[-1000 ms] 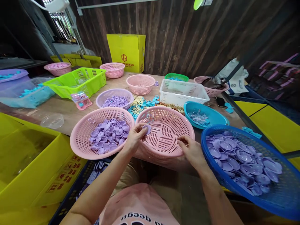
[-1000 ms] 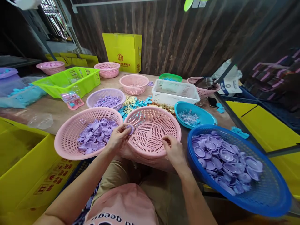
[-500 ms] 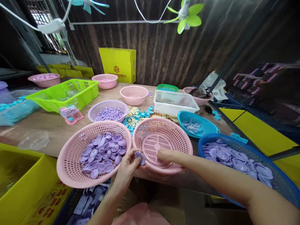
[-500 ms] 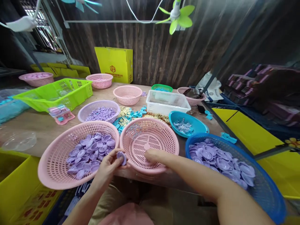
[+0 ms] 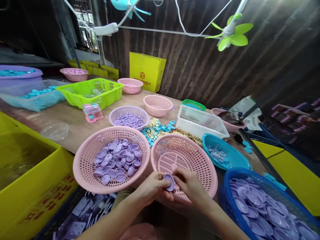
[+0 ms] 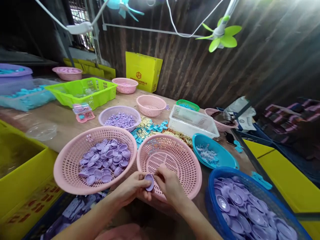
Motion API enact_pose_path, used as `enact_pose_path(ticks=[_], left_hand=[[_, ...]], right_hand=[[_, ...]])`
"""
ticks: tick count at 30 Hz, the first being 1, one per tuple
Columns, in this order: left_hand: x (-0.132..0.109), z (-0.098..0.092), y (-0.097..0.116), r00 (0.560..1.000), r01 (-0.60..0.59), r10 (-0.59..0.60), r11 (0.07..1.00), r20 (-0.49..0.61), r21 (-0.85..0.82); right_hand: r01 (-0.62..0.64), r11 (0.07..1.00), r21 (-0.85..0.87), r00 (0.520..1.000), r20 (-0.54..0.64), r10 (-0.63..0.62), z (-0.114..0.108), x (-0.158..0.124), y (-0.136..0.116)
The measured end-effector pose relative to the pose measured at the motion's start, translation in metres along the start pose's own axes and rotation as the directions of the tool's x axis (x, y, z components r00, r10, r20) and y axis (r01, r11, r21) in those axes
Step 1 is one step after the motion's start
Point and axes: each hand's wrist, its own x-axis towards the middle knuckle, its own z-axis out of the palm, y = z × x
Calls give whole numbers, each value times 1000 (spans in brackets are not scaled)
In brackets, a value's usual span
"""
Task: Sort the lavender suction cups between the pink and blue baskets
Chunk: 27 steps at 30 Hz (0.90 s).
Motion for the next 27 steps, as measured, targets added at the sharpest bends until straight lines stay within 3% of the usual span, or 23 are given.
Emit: enact_pose_path(ticks=[3,6,9,12,15,18,22,24,27], left_hand=[[5,2,1,1000,17,-19,994,-23,-104],[5,2,2,996,60,-74,964,-44,-260],[1,4,5,991,97,-124,935,-58,-342],[-2,8,6,997,45,-58,969,-47,-242],[-1,11,6,980,-174,174,985,-98,10],[1,13,5,907,-324,385,897,-171,302],[0,16,3,823,-333,542,704,-171,627],[-2,19,2,798,-326,584,625,-148,709],[-6,22,3,789,-321,601,580,-128,749]], right_hand=[[233,934,-270,948,-151,-280,7,-13,7],[395,798,-456,852,-144,-504,10,-22,18],[474,694,-542,780,-106,-616,7,-24,24],[476,724,-500,790,-119,-601,0,-21,16],[379,840,-387,823,-274,-498,-6,-19,-5],[258,943,-210,854,-407,-325,-6,-21,-28],[199,973,-119,865,-446,-231,5,-23,-45],[178,975,-135,853,-473,-222,11,-22,-46],[159,974,-163,848,-482,-219,15,-21,-45]])
